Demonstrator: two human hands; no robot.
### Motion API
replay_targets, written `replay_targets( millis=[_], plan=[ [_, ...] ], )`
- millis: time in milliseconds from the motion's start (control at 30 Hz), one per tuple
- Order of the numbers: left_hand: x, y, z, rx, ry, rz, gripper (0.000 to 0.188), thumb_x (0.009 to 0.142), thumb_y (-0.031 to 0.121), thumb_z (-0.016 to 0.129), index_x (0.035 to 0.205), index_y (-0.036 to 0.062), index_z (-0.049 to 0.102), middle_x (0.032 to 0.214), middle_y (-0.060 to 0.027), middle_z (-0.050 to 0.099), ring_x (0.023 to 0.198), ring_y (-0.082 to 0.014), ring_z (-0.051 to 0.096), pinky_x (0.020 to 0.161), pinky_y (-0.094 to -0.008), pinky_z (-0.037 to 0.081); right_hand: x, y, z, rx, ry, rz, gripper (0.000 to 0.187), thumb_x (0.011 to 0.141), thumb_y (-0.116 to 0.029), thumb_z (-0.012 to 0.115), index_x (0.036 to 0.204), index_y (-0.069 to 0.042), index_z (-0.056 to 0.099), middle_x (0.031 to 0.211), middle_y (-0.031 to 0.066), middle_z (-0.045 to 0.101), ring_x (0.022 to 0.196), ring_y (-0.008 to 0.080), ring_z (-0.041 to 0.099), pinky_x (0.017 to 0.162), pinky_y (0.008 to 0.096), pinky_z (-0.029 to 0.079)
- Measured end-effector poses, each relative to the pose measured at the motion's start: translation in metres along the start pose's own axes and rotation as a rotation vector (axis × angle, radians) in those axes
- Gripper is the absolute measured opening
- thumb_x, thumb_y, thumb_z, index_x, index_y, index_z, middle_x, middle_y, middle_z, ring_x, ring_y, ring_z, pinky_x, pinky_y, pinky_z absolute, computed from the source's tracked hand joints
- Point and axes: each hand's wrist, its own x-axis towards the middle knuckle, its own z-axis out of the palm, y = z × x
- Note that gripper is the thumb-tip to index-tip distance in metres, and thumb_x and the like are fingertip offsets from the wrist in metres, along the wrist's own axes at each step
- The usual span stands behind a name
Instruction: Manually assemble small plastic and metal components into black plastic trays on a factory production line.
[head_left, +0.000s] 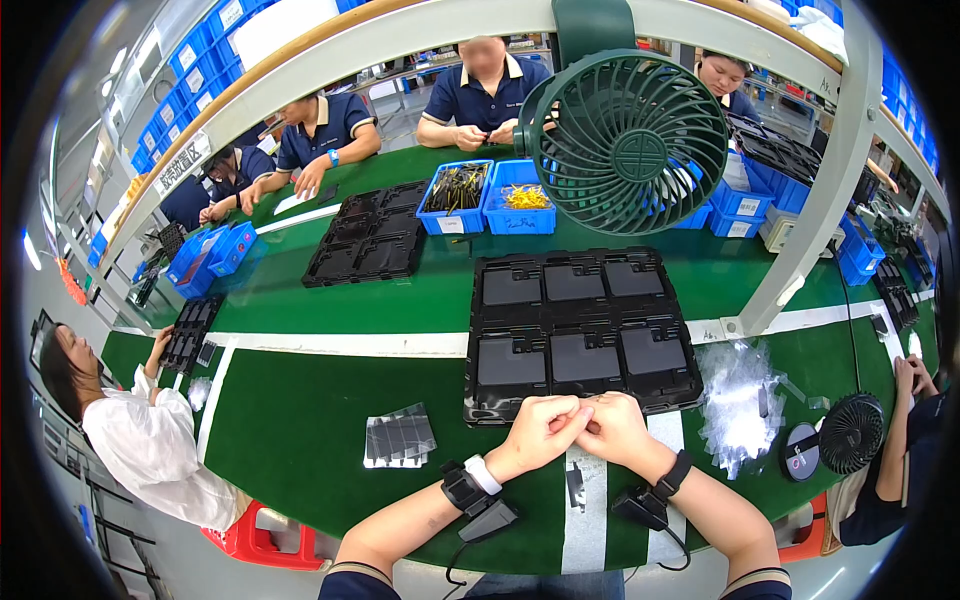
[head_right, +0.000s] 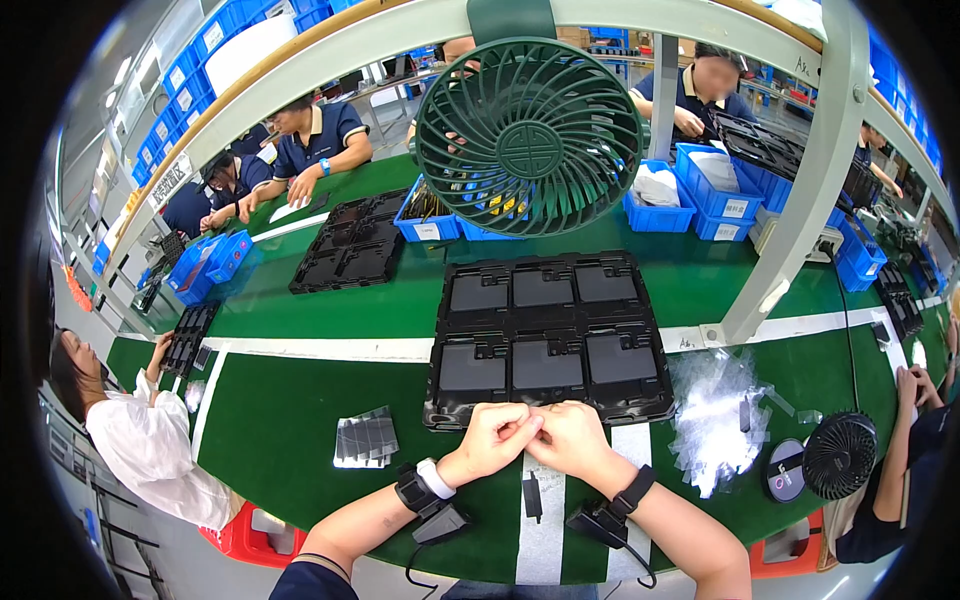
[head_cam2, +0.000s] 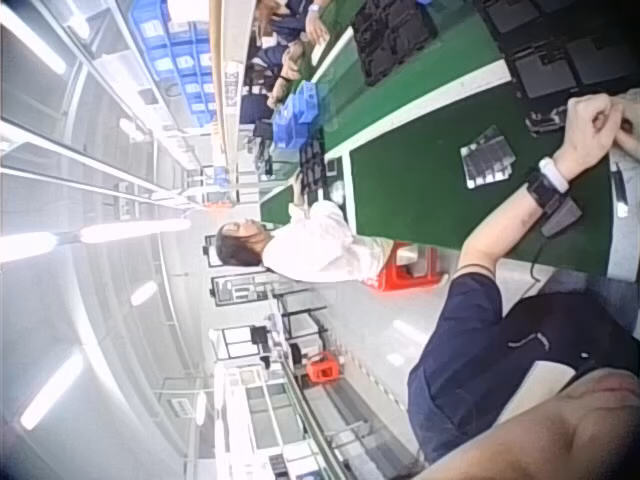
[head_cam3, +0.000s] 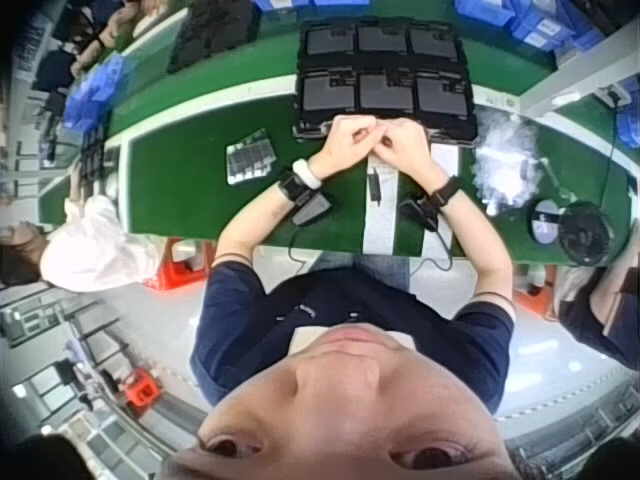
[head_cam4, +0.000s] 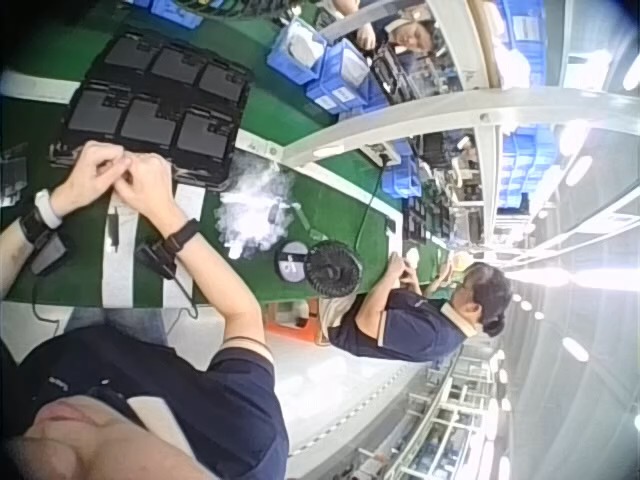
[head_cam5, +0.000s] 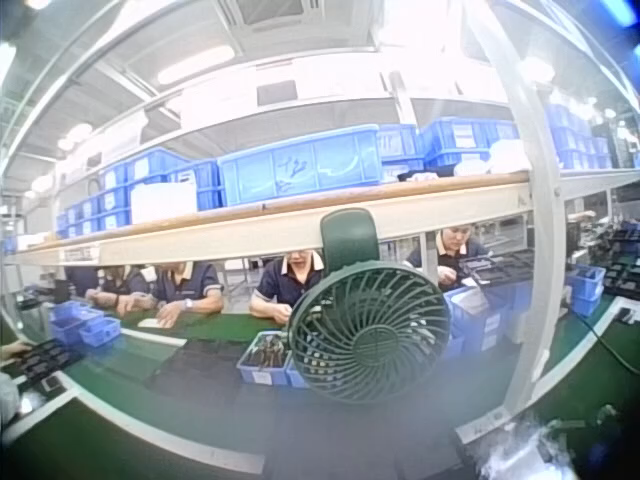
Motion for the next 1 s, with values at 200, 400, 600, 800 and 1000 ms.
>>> replay_targets(
  millis=[200, 400, 600, 800, 1000],
  plan=[
    [0.0004, 0.0015, -0.0002, 0.002, 0.000, 0.008, 0.037, 0.089, 0.007, 0.062, 0.060, 0.0021, 0.038, 0.052, -0.0033, 0.031, 0.048, -0.0101, 0.029, 0.044, -0.0288, 0.025, -0.0004, 0.0010, 0.0012, 0.010, 0.003, -0.003, 0.009, 0.073, -0.017, 0.066, 0.079, -0.011, 0.065, 0.059, 0.0058, 0.061, 0.059, 0.0251, 0.063, 0.062, 0.0376, 0.050],
    [0.0003, 0.0009, -0.0004, 0.004, -0.001, 0.010, 0.037, 0.089, 0.008, 0.062, 0.060, 0.0022, 0.039, 0.052, -0.0032, 0.031, 0.047, -0.0101, 0.029, 0.044, -0.0288, 0.025, -0.0001, 0.0008, 0.0010, 0.012, 0.002, -0.001, 0.009, 0.073, -0.017, 0.067, 0.079, -0.011, 0.065, 0.058, 0.0056, 0.061, 0.058, 0.0250, 0.063, 0.061, 0.0373, 0.050],
    [0.0010, 0.0029, -0.0004, -0.003, -0.002, 0.005, 0.038, 0.089, 0.008, 0.062, 0.060, 0.0024, 0.037, 0.051, -0.0034, 0.031, 0.047, -0.0107, 0.029, 0.044, -0.0292, 0.025, -0.0009, 0.0026, 0.0018, 0.000, -0.004, 0.002, 0.009, 0.073, -0.018, 0.067, 0.079, -0.011, 0.066, 0.057, 0.0049, 0.059, 0.057, 0.0245, 0.062, 0.061, 0.0373, 0.050],
    [0.0010, 0.0014, -0.0002, -0.004, -0.002, 0.011, 0.039, 0.089, 0.008, 0.062, 0.060, 0.0024, 0.037, 0.051, -0.0036, 0.031, 0.047, -0.0111, 0.029, 0.043, -0.0294, 0.025, -0.0012, 0.0032, 0.0024, -0.004, 0.000, 0.001, 0.009, 0.073, -0.018, 0.067, 0.079, -0.012, 0.066, 0.057, 0.0045, 0.059, 0.057, 0.0243, 0.062, 0.061, 0.0371, 0.050],
    [0.0010, 0.0017, -0.0001, -0.008, 0.004, 0.018, 0.039, 0.089, 0.008, 0.062, 0.060, 0.0023, 0.037, 0.051, -0.0035, 0.031, 0.047, -0.0111, 0.029, 0.043, -0.0294, 0.025, -0.0006, 0.0021, 0.0017, -0.001, -0.010, 0.007, 0.010, 0.073, -0.018, 0.067, 0.080, -0.011, 0.066, 0.058, 0.0046, 0.060, 0.058, 0.0244, 0.062, 0.061, 0.0370, 0.050]
  ],
)
